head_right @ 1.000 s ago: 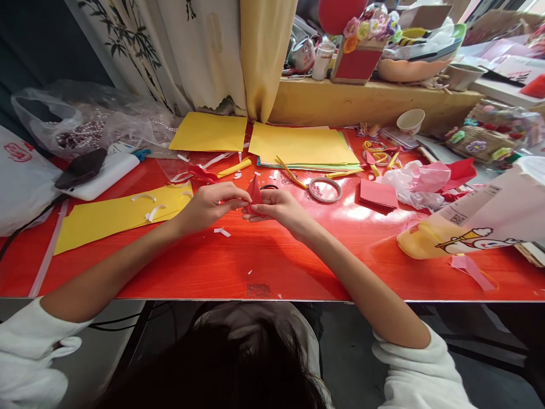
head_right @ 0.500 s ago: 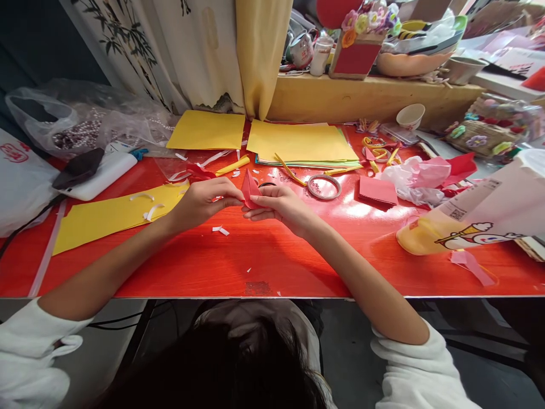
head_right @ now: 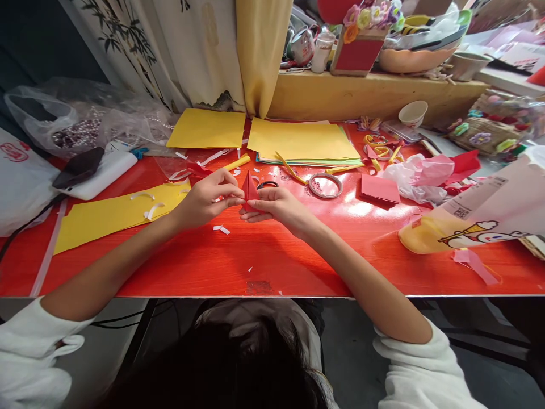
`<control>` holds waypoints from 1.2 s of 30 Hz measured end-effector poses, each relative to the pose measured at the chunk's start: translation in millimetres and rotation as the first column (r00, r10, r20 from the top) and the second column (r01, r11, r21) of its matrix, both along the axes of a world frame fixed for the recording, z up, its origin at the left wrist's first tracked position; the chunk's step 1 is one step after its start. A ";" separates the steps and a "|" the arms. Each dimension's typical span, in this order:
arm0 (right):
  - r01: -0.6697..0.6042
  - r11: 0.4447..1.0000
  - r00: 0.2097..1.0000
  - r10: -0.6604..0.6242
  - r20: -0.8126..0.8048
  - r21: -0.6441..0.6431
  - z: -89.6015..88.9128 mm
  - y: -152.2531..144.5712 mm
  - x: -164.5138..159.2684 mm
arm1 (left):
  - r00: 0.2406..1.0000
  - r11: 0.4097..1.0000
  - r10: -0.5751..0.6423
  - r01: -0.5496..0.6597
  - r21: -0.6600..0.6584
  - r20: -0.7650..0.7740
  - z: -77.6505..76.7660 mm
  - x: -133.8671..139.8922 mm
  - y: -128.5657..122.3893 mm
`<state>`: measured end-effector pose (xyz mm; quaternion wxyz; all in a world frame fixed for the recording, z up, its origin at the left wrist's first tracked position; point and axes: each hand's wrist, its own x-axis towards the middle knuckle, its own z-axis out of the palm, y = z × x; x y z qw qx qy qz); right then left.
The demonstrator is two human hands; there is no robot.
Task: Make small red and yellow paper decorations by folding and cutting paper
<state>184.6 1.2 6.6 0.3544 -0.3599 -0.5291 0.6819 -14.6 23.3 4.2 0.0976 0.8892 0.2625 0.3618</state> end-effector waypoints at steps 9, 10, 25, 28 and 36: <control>0.059 0.996 0.993 -0.064 0.098 0.061 -0.6 -1.8 -1.4 | 0.991 0.951 0.112 -0.128 -0.283 -0.071 -0.4 7.0 -5.9; 0.062 0.996 0.993 -0.068 0.100 0.058 -1.0 -1.5 -1.6 | 0.990 0.950 0.122 -0.137 -0.281 -0.069 -1.8 7.7 -6.2; -0.048 0.999 0.998 0.047 0.030 0.024 2.4 -2.1 0.3 | 0.988 0.950 0.148 -0.129 -0.284 0.049 -6.6 11.9 -8.8; -0.033 0.999 0.999 0.032 0.033 0.027 1.4 -1.6 0.3 | 0.986 0.953 0.158 -0.135 -0.270 0.063 -7.4 12.2 -8.8; -0.031 0.996 0.998 0.027 0.055 0.080 -1.6 -0.8 -0.7 | 0.980 0.955 0.181 -0.155 -0.252 0.082 -9.0 13.9 -11.4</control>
